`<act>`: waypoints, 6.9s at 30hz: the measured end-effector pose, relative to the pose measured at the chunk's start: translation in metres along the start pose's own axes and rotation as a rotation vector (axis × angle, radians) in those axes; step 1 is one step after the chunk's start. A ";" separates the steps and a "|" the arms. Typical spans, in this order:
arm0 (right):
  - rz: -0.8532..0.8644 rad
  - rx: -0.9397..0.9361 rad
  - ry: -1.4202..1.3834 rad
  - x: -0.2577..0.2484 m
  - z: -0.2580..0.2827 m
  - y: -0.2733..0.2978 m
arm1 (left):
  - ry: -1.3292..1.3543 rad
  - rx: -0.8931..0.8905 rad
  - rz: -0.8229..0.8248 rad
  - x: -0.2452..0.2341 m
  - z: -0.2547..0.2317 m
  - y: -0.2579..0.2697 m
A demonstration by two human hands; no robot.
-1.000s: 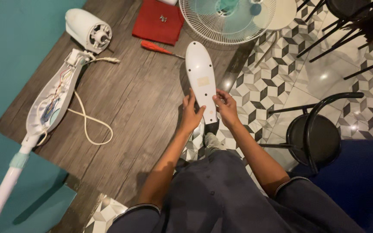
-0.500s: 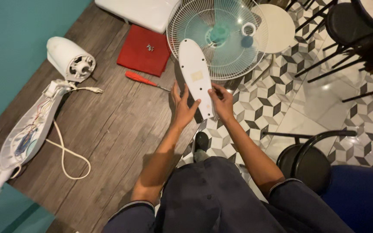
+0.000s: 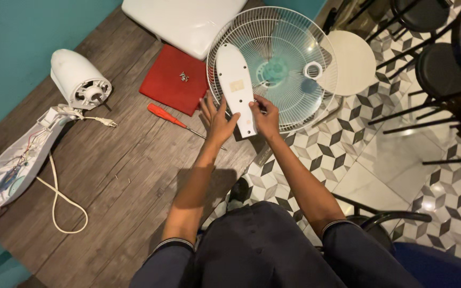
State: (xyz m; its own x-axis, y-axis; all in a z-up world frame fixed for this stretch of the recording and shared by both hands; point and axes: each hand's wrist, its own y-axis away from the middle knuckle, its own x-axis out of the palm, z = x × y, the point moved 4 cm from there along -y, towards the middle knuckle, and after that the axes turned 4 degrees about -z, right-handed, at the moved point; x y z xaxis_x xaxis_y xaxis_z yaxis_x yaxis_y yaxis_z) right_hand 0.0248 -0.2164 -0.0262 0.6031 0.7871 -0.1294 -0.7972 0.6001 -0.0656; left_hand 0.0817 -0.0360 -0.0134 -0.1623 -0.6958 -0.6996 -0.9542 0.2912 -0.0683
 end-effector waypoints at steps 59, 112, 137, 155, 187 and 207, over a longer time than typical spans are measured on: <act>0.194 -0.449 0.331 0.099 0.086 0.168 | -0.291 0.163 -0.086 -0.150 0.081 0.161; 0.599 -0.528 0.382 0.362 0.107 0.294 | -0.480 -0.170 -0.050 -0.295 0.251 0.267; 0.843 -0.090 0.022 0.319 0.145 0.323 | 1.254 -0.654 -0.052 -0.315 0.230 0.235; 0.587 -0.483 0.111 0.244 0.245 0.336 | 2.164 -0.283 0.119 -0.307 0.131 0.234; 0.273 -0.213 0.132 0.132 0.149 0.175 | 2.226 -0.468 0.351 -0.153 0.062 0.089; 0.418 -0.452 0.390 0.161 0.146 0.005 | 2.060 -0.440 0.045 -0.070 0.064 -0.069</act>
State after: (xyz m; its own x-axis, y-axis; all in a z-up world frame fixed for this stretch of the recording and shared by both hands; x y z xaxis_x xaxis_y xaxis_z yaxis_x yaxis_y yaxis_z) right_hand 0.1217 -0.0656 0.0973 0.2602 0.7789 -0.5706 -0.9425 0.0765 -0.3254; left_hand 0.1755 0.0344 -0.0058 0.1365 -0.3308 0.9338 -0.8749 0.4018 0.2703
